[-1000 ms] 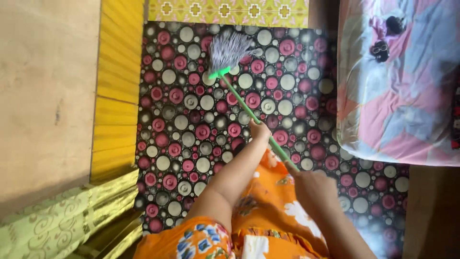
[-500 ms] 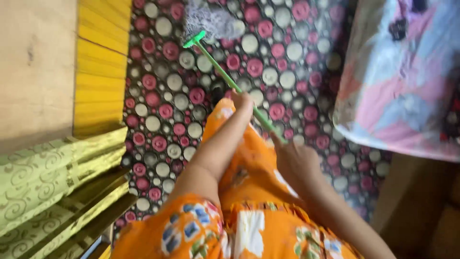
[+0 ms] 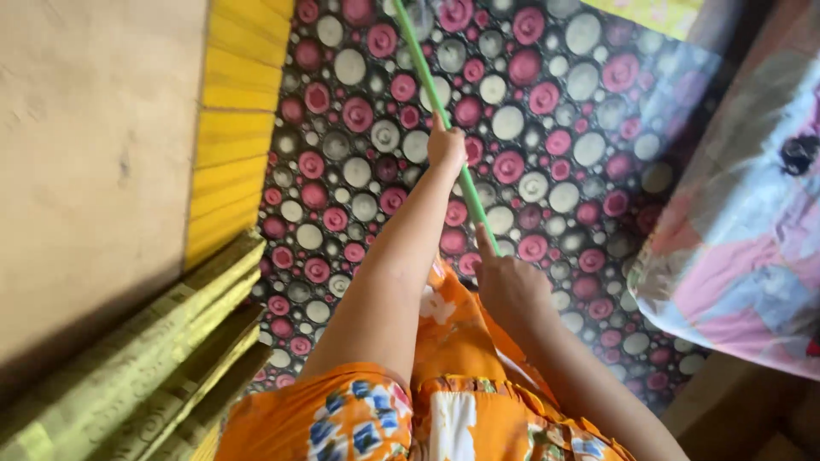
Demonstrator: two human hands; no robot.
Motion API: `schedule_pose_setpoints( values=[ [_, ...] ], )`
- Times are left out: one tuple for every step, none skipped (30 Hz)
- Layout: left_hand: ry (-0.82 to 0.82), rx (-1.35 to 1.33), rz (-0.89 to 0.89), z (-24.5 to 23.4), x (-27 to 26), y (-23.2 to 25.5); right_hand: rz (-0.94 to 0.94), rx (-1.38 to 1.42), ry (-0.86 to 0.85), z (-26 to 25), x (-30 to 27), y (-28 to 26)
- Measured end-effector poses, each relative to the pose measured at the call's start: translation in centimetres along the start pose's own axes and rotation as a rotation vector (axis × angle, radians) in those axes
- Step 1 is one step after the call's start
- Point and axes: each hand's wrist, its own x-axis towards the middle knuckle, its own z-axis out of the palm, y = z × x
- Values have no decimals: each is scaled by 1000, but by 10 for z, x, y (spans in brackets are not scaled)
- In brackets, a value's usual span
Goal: The person mops the floor using a green-handled mop, moving across wooden flooring and patterned rugs. They navigate around furniture and a standing fan, repeatedly sweeping the mop head over different floor areas.
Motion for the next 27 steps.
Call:
schedule_pose_setpoints(
  values=[
    [6, 2, -7, -16, 2, 21, -8, 0, -5, -17, 12, -7],
    [7, 38, 16, -32, 5, 43, -10, 31, -3, -34, 25, -14],
    [8, 75, 38, -47, 8, 66, -13, 62, -1, -51, 37, -20],
    [9, 79, 43, -49, 36, 71, -13, 67, 3, -70, 45, -30],
    [8, 37, 50, -52, 62, 77, -14, 56, 12, -87, 52, -38],
    [4, -3, 54, -53, 86, 79, -14, 45, 15, -103, 57, -47],
    [1, 3, 55, -62, 86, 99, -11, 51, 15, -116, 67, -52],
    [12, 23, 69, -73, 84, 116, -6, 60, 53, -127, 77, -57],
    [22, 43, 82, -84, 80, 133, -2, 68, 92, -138, 84, -63],
    [27, 46, 81, -88, 89, 138, -7, 71, 92, -153, 87, -63],
    [8, -4, 74, -93, 96, 143, -10, 78, 42, -169, 89, -62],
    [-4, -58, 80, -99, 108, 154, -17, 84, 7, -186, 94, -62],
    [8, -58, 91, -110, 95, 165, -26, 86, 20, -200, 91, -68],
    [-22, -81, 74, -119, 81, 176, -18, 121, -21, -213, 87, -73],
    [-51, -103, 56, -128, 66, 187, -10, 155, -62, -227, 83, -77],
    [-47, -106, 66, -123, 87, 177, -12, 154, -51, -229, 86, -80],
    [-49, -162, 64, -118, 110, 168, -14, 174, -68, -231, 90, -81],
    [-48, -219, 69, -112, 135, 165, -18, 193, -78, -236, 97, -81],
    [-41, -224, 86, -110, 152, 176, -23, 192, -60, -242, 108, -80],
    [-39, -211, 37, -109, 165, 180, -15, 216, -73, -246, 117, -79],
    [-37, -198, -12, -106, 180, 185, -8, 240, -85, -251, 127, -78],
    [-35, -197, -12, -110, 182, 197, -10, 240, -85, -268, 129, -80],
    [-34, -150, 33, -114, 185, 211, -21, 244, -79, -287, 132, -82],
    [-38, -107, 88, -115, 192, 232, -27, 247, -62, -309, 138, -83],
    [-41, -111, 98, -113, 197, 248, -23, 245, -52, -322, 145, -78],
    [-43, -52, 77, -113, 200, 261, -10, 244, -58, -333, 151, -74],
    [-45, 7, 56, -112, 203, 272, 2, 243, -64, -343, 158, -70]
  ],
)
